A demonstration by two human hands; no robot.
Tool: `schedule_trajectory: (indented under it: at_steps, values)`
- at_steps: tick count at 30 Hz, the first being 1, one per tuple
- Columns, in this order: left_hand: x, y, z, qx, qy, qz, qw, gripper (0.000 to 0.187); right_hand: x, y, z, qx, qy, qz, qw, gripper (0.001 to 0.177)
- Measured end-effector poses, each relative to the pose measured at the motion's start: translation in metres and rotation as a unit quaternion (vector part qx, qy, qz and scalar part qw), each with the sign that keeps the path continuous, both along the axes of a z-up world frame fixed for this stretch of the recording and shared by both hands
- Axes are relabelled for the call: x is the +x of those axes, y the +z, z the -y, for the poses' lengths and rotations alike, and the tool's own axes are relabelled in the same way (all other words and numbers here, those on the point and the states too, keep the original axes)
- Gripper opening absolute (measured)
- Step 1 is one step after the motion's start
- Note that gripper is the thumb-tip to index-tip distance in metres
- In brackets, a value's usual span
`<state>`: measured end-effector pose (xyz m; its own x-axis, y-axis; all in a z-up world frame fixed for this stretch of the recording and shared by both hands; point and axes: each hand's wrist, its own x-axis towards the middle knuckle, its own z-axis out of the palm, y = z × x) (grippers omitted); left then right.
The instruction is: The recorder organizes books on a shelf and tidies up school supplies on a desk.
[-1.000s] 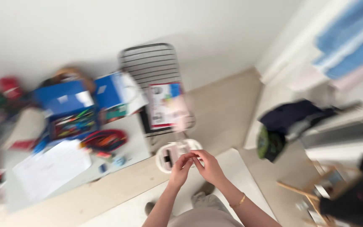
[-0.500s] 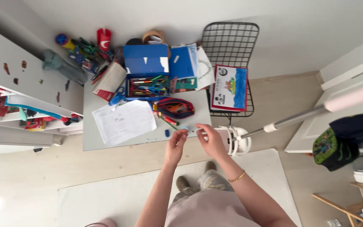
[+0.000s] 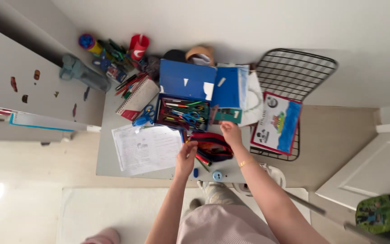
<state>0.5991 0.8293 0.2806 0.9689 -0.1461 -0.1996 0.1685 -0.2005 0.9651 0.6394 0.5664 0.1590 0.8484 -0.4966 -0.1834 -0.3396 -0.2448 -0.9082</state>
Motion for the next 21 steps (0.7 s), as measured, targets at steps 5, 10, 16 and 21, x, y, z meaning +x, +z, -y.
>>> schedule_trajectory:
  at_steps: [5, 10, 16, 21]
  values:
    - [0.056, -0.025, -0.007, 0.03, 0.035, -0.036, 0.998, 0.022, 0.075, -0.045, 0.001, -0.074, -0.01, -0.107, 0.991, 0.041]
    - [0.082, -0.08, -0.009, 0.103, 0.047, -0.084, 0.99, 0.025, 0.111, -0.042, -0.015, -0.09, -0.071, -0.189, 0.975, 0.041]
    - [0.106, -0.106, 0.004, 0.098, -0.009, -0.157, 0.983, 0.03, 0.087, -0.089, 0.012, -0.098, -0.078, -0.164, 0.978, 0.037]
    - [0.121, -0.149, 0.01, -0.029, -0.051, -0.286, 0.956, 0.034, 0.061, 0.01, -0.002, -0.007, -0.203, -0.045, 0.978, 0.03]
